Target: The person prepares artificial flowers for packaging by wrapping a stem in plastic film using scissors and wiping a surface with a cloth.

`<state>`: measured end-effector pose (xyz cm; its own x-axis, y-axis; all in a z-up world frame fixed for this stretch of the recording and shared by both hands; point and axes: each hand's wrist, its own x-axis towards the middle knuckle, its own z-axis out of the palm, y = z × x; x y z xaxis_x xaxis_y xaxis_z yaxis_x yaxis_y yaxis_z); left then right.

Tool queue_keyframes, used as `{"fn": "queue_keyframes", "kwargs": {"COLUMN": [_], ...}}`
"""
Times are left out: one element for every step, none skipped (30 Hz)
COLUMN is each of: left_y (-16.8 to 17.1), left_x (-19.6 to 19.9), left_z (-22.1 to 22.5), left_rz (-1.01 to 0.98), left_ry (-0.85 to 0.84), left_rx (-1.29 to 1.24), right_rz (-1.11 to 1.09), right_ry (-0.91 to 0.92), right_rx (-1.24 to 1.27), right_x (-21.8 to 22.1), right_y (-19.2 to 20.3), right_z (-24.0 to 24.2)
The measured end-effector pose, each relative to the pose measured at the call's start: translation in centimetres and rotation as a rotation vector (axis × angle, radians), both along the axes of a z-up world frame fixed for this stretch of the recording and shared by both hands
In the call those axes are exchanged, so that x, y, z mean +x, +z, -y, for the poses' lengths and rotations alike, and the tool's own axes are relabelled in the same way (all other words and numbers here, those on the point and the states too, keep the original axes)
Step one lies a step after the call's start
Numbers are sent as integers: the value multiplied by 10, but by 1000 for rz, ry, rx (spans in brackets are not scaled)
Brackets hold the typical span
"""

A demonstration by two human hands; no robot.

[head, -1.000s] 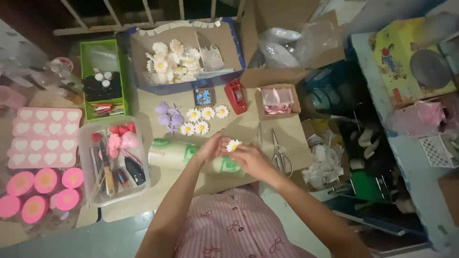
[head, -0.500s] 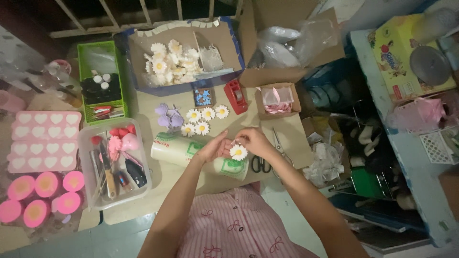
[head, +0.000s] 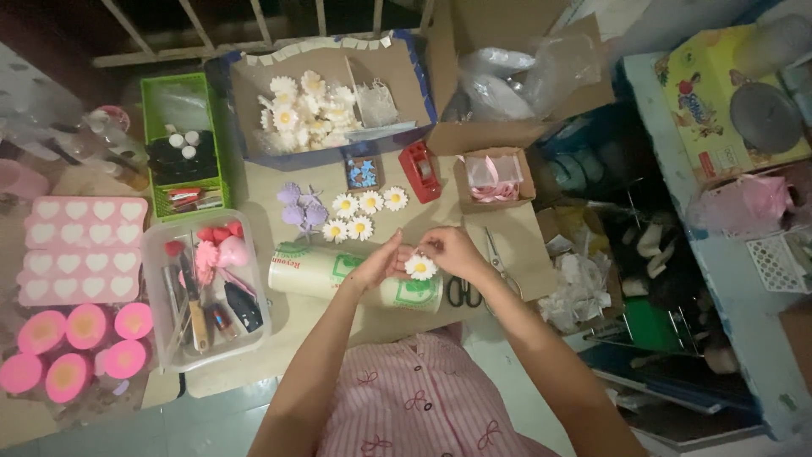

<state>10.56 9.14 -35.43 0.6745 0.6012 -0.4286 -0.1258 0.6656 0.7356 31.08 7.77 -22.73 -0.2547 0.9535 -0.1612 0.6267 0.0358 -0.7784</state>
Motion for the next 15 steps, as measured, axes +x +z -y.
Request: {"fn": "queue_keyframes", "kwargs": {"left_y": [-4,-8,-12,-5,1,7,7,7,8,4,0,-4,8,21,33], "left_x": [-1,-2,-3,-4,-4,-4,-3,-3,-3,-2,-1,0,-1,-2,-3], "left_z": [0,0,0,1,3,5,6,6,6,6,7,8,10,12,15], "left_rz": [0,87,173,173,175,178,178,130,81,81,79,77,77,37,-3], "left_ry": [-1,-11,-21,-21,-27,-32,-31,-40,-47,-47,-22,2,1,-55,-111], "left_rx": [1,-6,-13,-12,3,17,17,9,0,1,-17,-36,-35,132,299], "right_rz": [0,18,36,35,39,42,42,21,0,0,3,6,5,6,7], "right_ry": [-1,-7,-13,-12,-11,-9,-8,-11,-13,-13,-16,-20,-20,-23,-25], "right_rx": [1,-2,-4,-4,-9,-14,-14,-13,-13,-11,-22,-34,-33,-64,-96], "right_x": [1,1,1,1,1,1,1,0,0,0,1,1,3,5,7], "right_y": [0,-1,-1,-3,-4,-5,-7,-8,-9,-10,-11,-12,-15,-18,-20], "right_z": [0,-1,-1,-2,-2,-3,-3,-3,-4,-4,-5,-5,-6,-7,-8]}}
